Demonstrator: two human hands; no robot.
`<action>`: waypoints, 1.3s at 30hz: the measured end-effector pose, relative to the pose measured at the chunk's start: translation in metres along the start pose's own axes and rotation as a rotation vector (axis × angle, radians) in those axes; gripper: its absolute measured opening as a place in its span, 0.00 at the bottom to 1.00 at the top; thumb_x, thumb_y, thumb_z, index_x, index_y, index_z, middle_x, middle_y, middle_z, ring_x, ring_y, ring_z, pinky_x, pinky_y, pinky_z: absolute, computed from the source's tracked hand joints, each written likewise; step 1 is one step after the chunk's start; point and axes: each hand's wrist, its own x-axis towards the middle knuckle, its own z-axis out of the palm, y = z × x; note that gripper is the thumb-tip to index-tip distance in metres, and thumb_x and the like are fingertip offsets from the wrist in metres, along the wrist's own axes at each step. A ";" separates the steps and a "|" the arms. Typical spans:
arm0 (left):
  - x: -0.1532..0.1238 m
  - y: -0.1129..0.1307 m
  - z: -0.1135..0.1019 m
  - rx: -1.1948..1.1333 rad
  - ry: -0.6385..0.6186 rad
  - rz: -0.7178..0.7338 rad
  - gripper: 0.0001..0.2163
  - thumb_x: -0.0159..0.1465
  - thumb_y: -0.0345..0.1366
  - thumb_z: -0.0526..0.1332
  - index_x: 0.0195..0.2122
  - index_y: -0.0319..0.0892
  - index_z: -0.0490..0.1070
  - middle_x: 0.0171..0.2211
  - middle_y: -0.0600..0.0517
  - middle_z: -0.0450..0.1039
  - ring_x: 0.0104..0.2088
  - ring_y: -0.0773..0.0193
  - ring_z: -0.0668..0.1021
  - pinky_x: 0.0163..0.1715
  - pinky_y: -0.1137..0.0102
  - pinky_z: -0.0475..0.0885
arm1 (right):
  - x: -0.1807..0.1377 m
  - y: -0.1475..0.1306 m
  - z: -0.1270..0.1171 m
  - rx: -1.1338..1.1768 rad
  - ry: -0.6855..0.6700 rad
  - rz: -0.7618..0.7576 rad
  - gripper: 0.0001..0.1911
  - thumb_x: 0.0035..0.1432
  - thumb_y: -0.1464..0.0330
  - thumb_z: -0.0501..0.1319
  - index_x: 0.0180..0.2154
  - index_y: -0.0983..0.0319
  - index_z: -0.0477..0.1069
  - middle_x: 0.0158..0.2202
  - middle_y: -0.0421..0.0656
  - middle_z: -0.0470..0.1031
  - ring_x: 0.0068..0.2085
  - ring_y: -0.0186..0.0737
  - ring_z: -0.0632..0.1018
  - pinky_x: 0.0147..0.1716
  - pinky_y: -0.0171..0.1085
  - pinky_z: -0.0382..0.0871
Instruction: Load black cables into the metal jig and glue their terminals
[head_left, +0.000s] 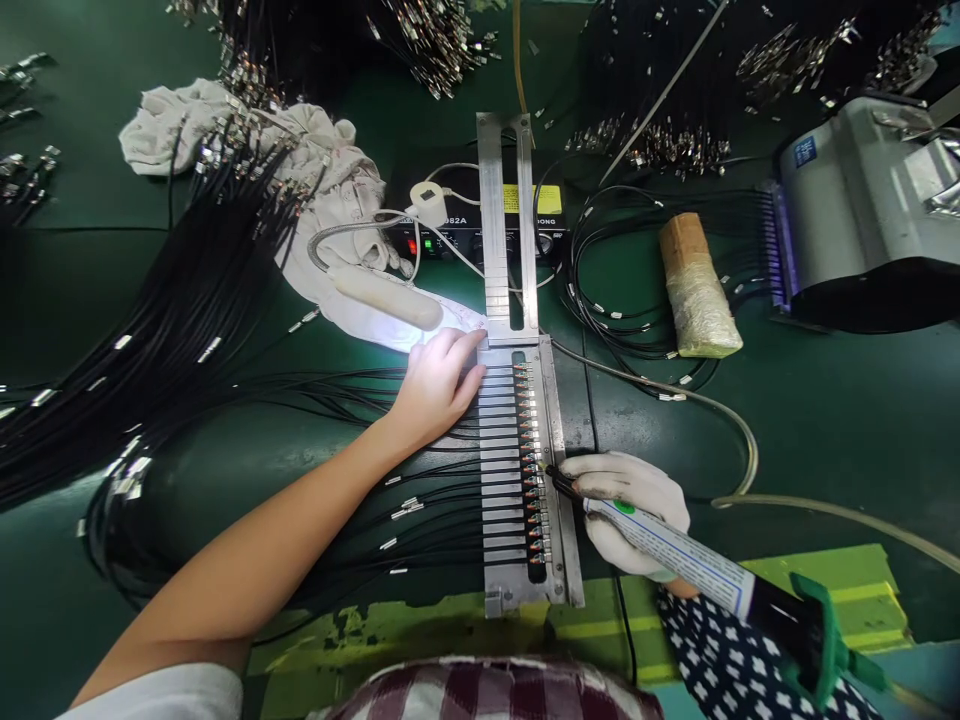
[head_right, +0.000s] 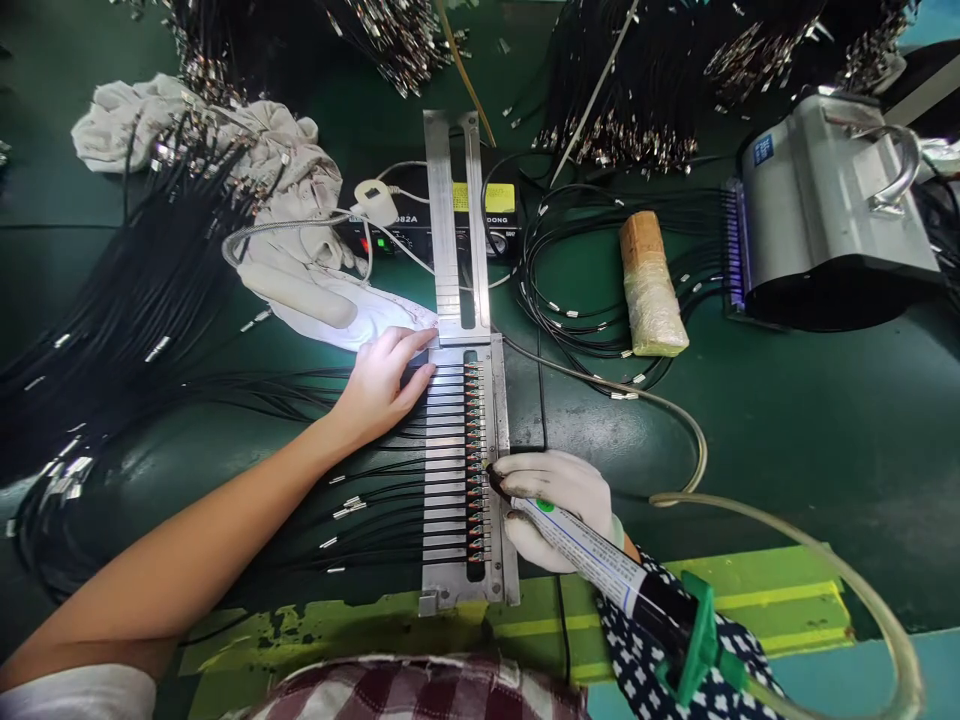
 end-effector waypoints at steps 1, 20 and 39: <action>0.000 0.000 0.000 0.001 -0.002 0.000 0.19 0.70 0.39 0.52 0.61 0.41 0.63 0.50 0.43 0.70 0.51 0.52 0.73 0.50 0.59 0.65 | 0.000 0.000 0.000 0.002 0.005 0.001 0.13 0.49 0.72 0.64 0.41 0.61 0.75 0.38 0.48 0.83 0.39 0.46 0.84 0.38 0.41 0.81; 0.000 -0.001 0.001 -0.007 -0.003 -0.001 0.20 0.70 0.39 0.52 0.61 0.41 0.63 0.50 0.43 0.71 0.51 0.52 0.73 0.50 0.59 0.65 | 0.002 -0.003 -0.002 -0.002 0.001 0.007 0.11 0.51 0.72 0.63 0.39 0.60 0.75 0.37 0.47 0.83 0.38 0.45 0.84 0.37 0.41 0.81; 0.000 -0.001 0.001 -0.006 -0.002 0.001 0.19 0.70 0.40 0.51 0.61 0.42 0.63 0.51 0.43 0.71 0.51 0.52 0.73 0.50 0.59 0.66 | 0.007 -0.004 -0.004 -0.001 0.012 0.029 0.10 0.53 0.71 0.63 0.40 0.60 0.76 0.39 0.48 0.83 0.40 0.46 0.84 0.39 0.41 0.81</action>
